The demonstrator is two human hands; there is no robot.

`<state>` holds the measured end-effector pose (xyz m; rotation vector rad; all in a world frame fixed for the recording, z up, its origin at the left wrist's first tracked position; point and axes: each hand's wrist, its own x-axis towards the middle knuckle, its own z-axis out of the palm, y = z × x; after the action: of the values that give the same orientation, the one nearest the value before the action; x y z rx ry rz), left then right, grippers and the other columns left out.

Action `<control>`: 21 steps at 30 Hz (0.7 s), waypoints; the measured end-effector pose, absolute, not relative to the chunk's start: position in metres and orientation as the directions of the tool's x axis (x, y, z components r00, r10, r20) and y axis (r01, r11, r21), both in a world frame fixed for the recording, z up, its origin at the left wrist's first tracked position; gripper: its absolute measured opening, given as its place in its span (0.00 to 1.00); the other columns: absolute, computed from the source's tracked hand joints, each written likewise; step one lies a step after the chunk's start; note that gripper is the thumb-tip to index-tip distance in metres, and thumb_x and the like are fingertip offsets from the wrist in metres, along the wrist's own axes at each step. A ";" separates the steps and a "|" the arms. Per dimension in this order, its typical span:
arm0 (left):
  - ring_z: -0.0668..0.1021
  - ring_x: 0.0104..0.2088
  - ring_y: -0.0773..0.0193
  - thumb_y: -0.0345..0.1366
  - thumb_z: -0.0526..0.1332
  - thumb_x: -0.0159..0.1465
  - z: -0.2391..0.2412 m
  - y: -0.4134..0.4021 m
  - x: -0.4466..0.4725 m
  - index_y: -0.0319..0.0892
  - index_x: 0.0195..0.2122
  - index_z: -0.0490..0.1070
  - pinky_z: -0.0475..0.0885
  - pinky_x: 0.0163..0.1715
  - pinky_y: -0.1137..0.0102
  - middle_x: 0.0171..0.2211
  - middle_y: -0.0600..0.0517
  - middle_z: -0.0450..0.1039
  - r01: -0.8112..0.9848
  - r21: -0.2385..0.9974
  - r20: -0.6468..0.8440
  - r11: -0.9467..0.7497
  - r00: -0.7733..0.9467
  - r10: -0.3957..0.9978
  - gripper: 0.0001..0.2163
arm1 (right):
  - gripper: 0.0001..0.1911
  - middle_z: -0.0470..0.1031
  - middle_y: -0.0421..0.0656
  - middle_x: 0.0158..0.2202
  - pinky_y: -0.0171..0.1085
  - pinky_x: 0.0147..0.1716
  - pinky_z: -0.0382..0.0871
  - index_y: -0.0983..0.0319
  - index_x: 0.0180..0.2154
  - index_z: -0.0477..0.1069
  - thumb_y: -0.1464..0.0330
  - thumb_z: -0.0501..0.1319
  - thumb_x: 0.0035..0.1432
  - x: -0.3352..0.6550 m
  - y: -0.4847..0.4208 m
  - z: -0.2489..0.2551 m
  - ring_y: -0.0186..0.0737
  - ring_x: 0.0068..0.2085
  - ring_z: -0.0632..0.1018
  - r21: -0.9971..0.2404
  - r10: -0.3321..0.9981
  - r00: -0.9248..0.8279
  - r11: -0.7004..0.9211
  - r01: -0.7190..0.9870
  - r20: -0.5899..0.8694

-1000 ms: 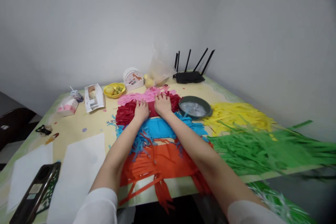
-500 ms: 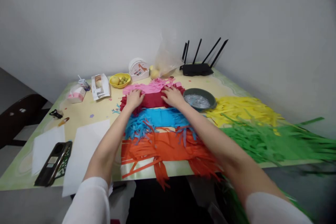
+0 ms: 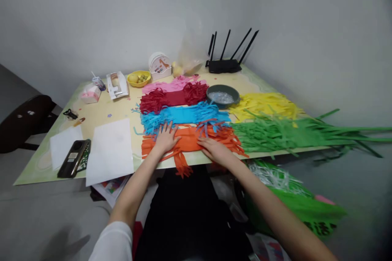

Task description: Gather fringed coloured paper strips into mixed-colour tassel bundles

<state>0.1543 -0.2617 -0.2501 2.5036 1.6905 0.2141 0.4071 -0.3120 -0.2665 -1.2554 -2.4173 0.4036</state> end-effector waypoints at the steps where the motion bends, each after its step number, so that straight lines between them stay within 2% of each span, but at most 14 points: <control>1: 0.55 0.69 0.42 0.47 0.55 0.68 -0.246 -0.262 0.155 0.42 0.64 0.62 0.49 0.66 0.45 0.68 0.40 0.53 0.910 0.180 0.061 -0.373 0.368 0.928 0.26 | 0.16 0.76 0.55 0.53 0.51 0.56 0.70 0.64 0.47 0.78 0.73 0.56 0.61 0.410 -0.310 -0.268 0.50 0.55 0.77 -0.427 0.834 -0.516 0.547 0.720 0.198; 4: 0.54 0.69 0.43 0.40 0.54 0.69 -0.229 -0.272 0.166 0.38 0.60 0.67 0.48 0.66 0.44 0.68 0.38 0.54 0.897 0.216 0.105 -0.386 0.372 0.922 0.20 | 0.13 0.79 0.50 0.49 0.46 0.55 0.71 0.61 0.43 0.79 0.72 0.56 0.63 0.411 -0.304 -0.267 0.47 0.53 0.78 -0.441 0.853 -0.492 0.515 0.735 0.177; 6: 0.61 0.66 0.48 0.37 0.51 0.70 -0.221 -0.283 0.178 0.38 0.55 0.71 0.55 0.65 0.51 0.65 0.39 0.60 0.865 0.265 0.116 -0.425 0.409 0.905 0.17 | 0.12 0.80 0.48 0.48 0.44 0.53 0.72 0.60 0.42 0.80 0.71 0.57 0.63 0.409 -0.302 -0.263 0.46 0.51 0.80 -0.445 0.869 -0.468 0.486 0.752 0.159; 9: 0.75 0.51 0.57 0.41 0.55 0.69 -0.219 -0.296 0.194 0.40 0.45 0.77 0.69 0.54 0.63 0.49 0.44 0.76 0.800 0.367 0.071 -0.476 0.486 0.871 0.14 | 0.10 0.81 0.48 0.46 0.41 0.51 0.71 0.61 0.39 0.80 0.70 0.59 0.62 0.403 -0.301 -0.258 0.45 0.48 0.80 -0.438 0.896 -0.425 0.435 0.787 0.126; 11: 0.78 0.44 0.57 0.44 0.60 0.65 -0.225 -0.299 0.197 0.40 0.41 0.78 0.72 0.48 0.66 0.41 0.45 0.78 0.774 0.433 0.039 -0.461 0.495 0.868 0.13 | 0.08 0.81 0.48 0.44 0.39 0.49 0.71 0.61 0.37 0.79 0.70 0.60 0.61 0.400 -0.301 -0.255 0.44 0.47 0.80 -0.431 0.914 -0.394 0.397 0.811 0.101; 16: 0.79 0.41 0.60 0.41 0.61 0.65 -0.238 -0.293 0.191 0.38 0.43 0.78 0.72 0.43 0.69 0.41 0.46 0.80 0.740 0.572 0.006 -0.355 0.429 0.903 0.13 | 0.05 0.79 0.48 0.39 0.36 0.41 0.69 0.63 0.33 0.76 0.70 0.62 0.59 0.393 -0.302 -0.250 0.43 0.41 0.79 -0.414 0.950 -0.308 0.300 0.859 0.049; 21: 0.80 0.37 0.62 0.36 0.60 0.64 -0.238 -0.290 0.191 0.38 0.39 0.79 0.72 0.41 0.71 0.38 0.48 0.81 0.719 0.635 -0.028 -0.282 0.387 0.922 0.10 | 0.03 0.77 0.47 0.37 0.37 0.39 0.69 0.64 0.32 0.75 0.70 0.64 0.57 0.391 -0.301 -0.248 0.44 0.39 0.78 -0.427 0.965 -0.258 0.249 0.869 0.037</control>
<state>0.1913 -0.2897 -0.2379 2.0861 1.4022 0.4689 0.3909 -0.3005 -0.2475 -1.6998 -2.2330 0.4688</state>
